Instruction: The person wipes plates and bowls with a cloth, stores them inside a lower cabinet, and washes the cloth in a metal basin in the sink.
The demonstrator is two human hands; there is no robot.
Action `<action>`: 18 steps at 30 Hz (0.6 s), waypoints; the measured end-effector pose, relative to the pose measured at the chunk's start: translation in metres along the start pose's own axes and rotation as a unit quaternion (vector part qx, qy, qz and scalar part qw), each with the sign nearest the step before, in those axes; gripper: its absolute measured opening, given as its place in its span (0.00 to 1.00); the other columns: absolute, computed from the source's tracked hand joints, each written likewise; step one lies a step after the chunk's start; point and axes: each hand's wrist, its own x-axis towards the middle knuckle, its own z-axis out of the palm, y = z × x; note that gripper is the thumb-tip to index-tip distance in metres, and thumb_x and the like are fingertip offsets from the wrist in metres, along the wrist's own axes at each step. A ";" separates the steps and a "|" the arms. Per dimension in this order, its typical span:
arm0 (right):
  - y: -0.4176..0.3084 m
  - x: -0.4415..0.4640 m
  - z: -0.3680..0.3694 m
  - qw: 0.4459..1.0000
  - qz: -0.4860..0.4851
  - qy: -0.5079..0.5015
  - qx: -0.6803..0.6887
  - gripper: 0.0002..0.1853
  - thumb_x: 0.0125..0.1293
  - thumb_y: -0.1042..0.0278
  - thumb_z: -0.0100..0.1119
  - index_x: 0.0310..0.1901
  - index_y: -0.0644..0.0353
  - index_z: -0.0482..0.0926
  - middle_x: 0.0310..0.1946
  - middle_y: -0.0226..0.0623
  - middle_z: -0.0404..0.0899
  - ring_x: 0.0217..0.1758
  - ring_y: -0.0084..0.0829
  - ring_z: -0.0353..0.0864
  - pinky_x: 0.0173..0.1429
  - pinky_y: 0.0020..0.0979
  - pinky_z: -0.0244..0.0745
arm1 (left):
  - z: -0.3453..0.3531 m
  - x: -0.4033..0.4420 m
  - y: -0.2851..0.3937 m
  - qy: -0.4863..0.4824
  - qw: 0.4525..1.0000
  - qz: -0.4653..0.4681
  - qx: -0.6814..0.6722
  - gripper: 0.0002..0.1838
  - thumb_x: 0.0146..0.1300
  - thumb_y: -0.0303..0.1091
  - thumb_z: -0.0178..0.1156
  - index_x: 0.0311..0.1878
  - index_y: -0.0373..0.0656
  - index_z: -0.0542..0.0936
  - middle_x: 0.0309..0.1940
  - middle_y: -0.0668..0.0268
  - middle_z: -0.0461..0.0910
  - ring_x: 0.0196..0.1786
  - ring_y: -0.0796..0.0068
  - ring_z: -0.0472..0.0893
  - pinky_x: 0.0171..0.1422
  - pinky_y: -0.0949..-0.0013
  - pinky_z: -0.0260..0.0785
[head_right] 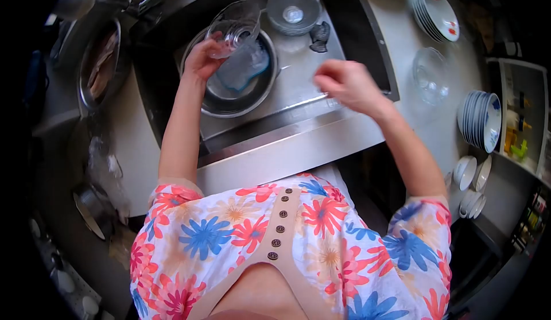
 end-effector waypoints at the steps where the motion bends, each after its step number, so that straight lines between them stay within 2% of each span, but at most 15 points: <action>1: -0.001 0.026 0.030 0.991 -0.085 -0.052 -0.093 0.07 0.57 0.69 0.54 0.33 0.65 0.76 0.25 0.41 0.78 0.27 0.31 0.77 0.34 0.28 0.72 | -0.014 -0.015 0.004 -0.004 1.000 0.007 0.002 0.27 0.42 0.20 0.53 0.52 0.36 0.66 0.38 0.49 0.74 0.42 0.59 0.76 0.41 0.64 0.71; 2: 0.000 0.052 0.062 0.988 -0.089 -0.083 -0.090 0.09 0.56 0.67 0.55 0.35 0.63 0.77 0.27 0.45 0.78 0.31 0.40 0.77 0.39 0.32 0.72 | -0.031 -0.030 0.008 -0.009 1.000 0.014 0.005 0.29 0.42 0.19 0.52 0.53 0.37 0.64 0.42 0.47 0.72 0.45 0.58 0.75 0.41 0.66 0.70; 3: 0.010 0.081 0.094 0.973 -0.132 -0.093 -0.163 0.11 0.54 0.65 0.56 0.37 0.62 0.76 0.31 0.45 0.78 0.35 0.41 0.78 0.42 0.35 0.72 | -0.044 -0.044 0.011 -0.014 1.000 0.019 0.008 0.30 0.42 0.19 0.50 0.55 0.38 0.62 0.46 0.45 0.71 0.48 0.57 0.74 0.41 0.67 0.70; 4: 0.023 0.109 0.125 0.949 -0.183 -0.085 -0.242 0.13 0.54 0.63 0.56 0.38 0.61 0.76 0.35 0.46 0.77 0.40 0.43 0.77 0.46 0.35 0.71 | -0.046 -0.058 0.015 0.017 0.998 0.052 0.024 0.33 0.41 0.19 0.51 0.57 0.38 0.61 0.41 0.49 0.74 0.43 0.59 0.77 0.40 0.66 0.71; 6: 0.043 0.147 0.173 0.885 -0.308 0.047 -0.345 0.13 0.53 0.63 0.56 0.38 0.61 0.76 0.37 0.47 0.77 0.42 0.44 0.76 0.47 0.38 0.70 | -0.062 -0.071 0.018 0.107 0.987 0.077 0.097 0.32 0.41 0.19 0.51 0.57 0.38 0.62 0.38 0.51 0.75 0.39 0.61 0.78 0.38 0.64 0.71; 7: 0.054 0.157 0.191 0.872 -0.316 0.059 -0.368 0.13 0.52 0.64 0.56 0.38 0.62 0.76 0.37 0.48 0.77 0.42 0.45 0.76 0.47 0.39 0.70 | -0.070 -0.077 0.018 0.155 0.976 0.087 0.128 0.32 0.41 0.19 0.51 0.57 0.38 0.62 0.36 0.53 0.76 0.37 0.62 0.78 0.37 0.64 0.71; 8: 0.065 0.168 0.209 0.859 -0.324 0.071 -0.391 0.14 0.52 0.64 0.57 0.38 0.62 0.76 0.37 0.49 0.77 0.42 0.47 0.76 0.47 0.40 0.70 | -0.069 -0.080 0.017 0.202 0.962 0.080 0.167 0.32 0.42 0.19 0.51 0.57 0.38 0.63 0.32 0.56 0.77 0.31 0.65 0.79 0.32 0.63 0.72; 10: 0.084 0.187 0.228 0.885 -0.241 -0.004 -0.399 0.14 0.50 0.64 0.57 0.38 0.63 0.76 0.36 0.52 0.76 0.40 0.50 0.76 0.46 0.43 0.71 | -0.077 -0.076 0.003 0.234 0.935 0.090 0.252 0.31 0.44 0.21 0.51 0.58 0.39 0.63 0.32 0.56 0.77 0.28 0.69 0.78 0.27 0.68 0.71; 11: 0.090 0.201 0.226 0.901 -0.204 -0.059 -0.379 0.13 0.51 0.65 0.56 0.37 0.63 0.76 0.35 0.50 0.77 0.39 0.49 0.77 0.45 0.43 0.71 | -0.080 -0.069 -0.005 0.260 0.911 0.075 0.312 0.31 0.44 0.21 0.51 0.58 0.40 0.63 0.33 0.57 0.77 0.28 0.71 0.78 0.26 0.70 0.71; 13: 0.102 0.222 0.209 0.919 -0.118 -0.163 -0.339 0.12 0.52 0.67 0.54 0.37 0.64 0.76 0.34 0.48 0.77 0.36 0.47 0.78 0.43 0.43 0.73 | -0.103 -0.041 -0.036 0.325 0.805 0.157 0.471 0.29 0.45 0.24 0.50 0.56 0.42 0.65 0.36 0.52 0.77 0.33 0.63 0.79 0.35 0.65 0.72; 14: 0.100 0.220 0.195 0.971 -0.027 -0.163 -0.175 0.11 0.54 0.68 0.52 0.37 0.65 0.76 0.33 0.45 0.77 0.35 0.43 0.78 0.42 0.41 0.73 | -0.076 -0.051 -0.031 0.341 0.744 0.168 0.549 0.28 0.46 0.25 0.48 0.56 0.43 0.66 0.40 0.46 0.75 0.43 0.50 0.76 0.49 0.59 0.68; 15: 0.065 0.204 0.180 0.982 0.098 -0.153 0.044 0.11 0.56 0.69 0.49 0.38 0.66 0.75 0.33 0.41 0.77 0.35 0.39 0.78 0.41 0.37 0.73 | -0.072 -0.046 -0.036 0.343 0.739 0.150 0.560 0.29 0.47 0.26 0.48 0.58 0.44 0.65 0.43 0.46 0.74 0.46 0.49 0.75 0.52 0.59 0.66; 16: 0.028 0.188 0.165 0.938 0.211 -0.092 0.260 0.11 0.59 0.70 0.46 0.39 0.67 0.75 0.32 0.38 0.77 0.36 0.34 0.78 0.40 0.34 0.73 | -0.069 -0.037 -0.039 0.344 0.733 0.133 0.571 0.29 0.48 0.26 0.48 0.59 0.46 0.64 0.45 0.46 0.73 0.49 0.49 0.73 0.55 0.58 0.64; 18: 0.000 0.162 0.175 0.955 0.141 -0.113 0.236 0.12 0.57 0.70 0.47 0.40 0.66 0.74 0.32 0.41 0.77 0.38 0.37 0.78 0.42 0.35 0.72 | -0.072 -0.018 -0.049 0.347 0.740 0.113 0.566 0.28 0.50 0.28 0.48 0.59 0.47 0.65 0.47 0.46 0.72 0.52 0.48 0.72 0.59 0.58 0.61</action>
